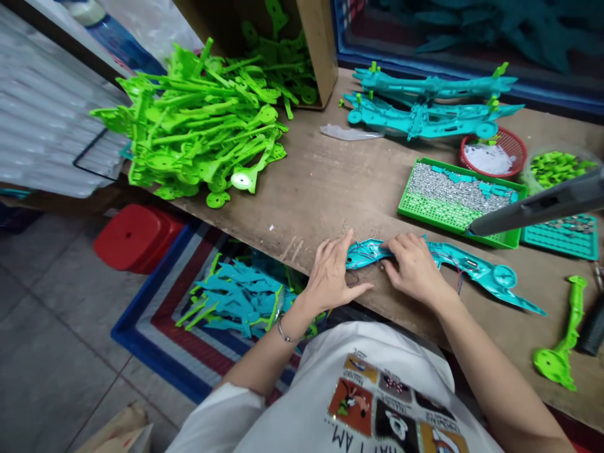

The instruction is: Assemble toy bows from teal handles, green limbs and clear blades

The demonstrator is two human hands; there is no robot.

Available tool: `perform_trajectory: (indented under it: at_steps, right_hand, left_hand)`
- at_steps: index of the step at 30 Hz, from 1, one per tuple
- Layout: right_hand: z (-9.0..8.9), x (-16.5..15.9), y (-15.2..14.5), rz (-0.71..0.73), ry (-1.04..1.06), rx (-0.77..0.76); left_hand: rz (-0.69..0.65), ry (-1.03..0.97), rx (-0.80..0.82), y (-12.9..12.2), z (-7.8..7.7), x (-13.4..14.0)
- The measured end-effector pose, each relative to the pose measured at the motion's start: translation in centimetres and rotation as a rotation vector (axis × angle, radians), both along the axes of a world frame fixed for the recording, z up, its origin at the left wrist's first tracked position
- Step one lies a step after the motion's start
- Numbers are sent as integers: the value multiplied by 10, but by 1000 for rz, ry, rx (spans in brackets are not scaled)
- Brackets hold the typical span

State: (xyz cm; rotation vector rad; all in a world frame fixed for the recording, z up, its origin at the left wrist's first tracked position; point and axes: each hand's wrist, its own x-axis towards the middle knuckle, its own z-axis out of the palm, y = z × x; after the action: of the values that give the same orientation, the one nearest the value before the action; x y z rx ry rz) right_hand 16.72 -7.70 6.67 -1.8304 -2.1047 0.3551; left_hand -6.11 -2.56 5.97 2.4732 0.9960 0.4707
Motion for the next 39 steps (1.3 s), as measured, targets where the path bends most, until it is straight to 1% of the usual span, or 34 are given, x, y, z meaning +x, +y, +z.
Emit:
perform_trajectory:
  at_steps: [3, 6, 8, 10, 13, 15, 17, 19, 21, 22, 24, 25, 27, 30, 32, 35, 37, 39]
  right_hand:
    - [-12, 8, 1, 39, 236, 49]
    - [-17, 16, -2, 5, 555, 135]
    - [-16, 19, -7, -41, 726, 177]
    - [-10, 22, -16, -132, 841, 240]
    - [4, 29, -36, -279, 959, 420]
    - [17, 39, -56, -347, 952, 560]
    - [31, 53, -80, -430, 897, 680]
    - [41, 71, -106, -562, 891, 787]
    - [43, 89, -133, -732, 896, 884]
    - [41, 97, -147, -827, 874, 924]
    - [31, 112, -173, -1023, 808, 980]
    - [24, 118, -185, -1113, 798, 989]
    - [10, 127, -206, -1279, 861, 974]
    - [-7, 137, -229, -1445, 963, 902]
    - [-12, 142, -237, -1500, 947, 880]
    - [-13, 150, -241, -1531, 843, 871]
    - [-11, 155, -241, -1551, 702, 833]
    - [-10, 159, -240, -1563, 511, 777]
  left_hand:
    - [-9, 16, -2, 1, -5, -2]
    - [-7, 26, -3, 2, -8, -3]
    - [-9, 39, 5, 3, -8, -2]
    - [-17, 55, 21, 4, -6, -2]
    - [-35, 81, 45, 5, -5, -2]
    - [-46, 92, 59, 6, -5, -1]
    - [-50, 98, 72, 8, -5, -1]
    - [-49, 100, 85, 10, -6, -1]
    - [-39, 102, 98, 11, -8, 1]
    - [-30, 102, 102, 12, -9, 2]
    - [-9, 102, 100, 14, -11, 3]
    - [4, 96, 98, 15, -12, 3]
    - [29, 77, 98, 17, -15, 3]
    - [40, 46, 81, 21, -20, 2]
    - [18, 30, 57, 24, -20, 1]
    - [0, 35, 32, 28, -17, 4]
    - [28, 74, 24, 30, -13, 6]
    - [60, 127, 19, 33, -9, 9]
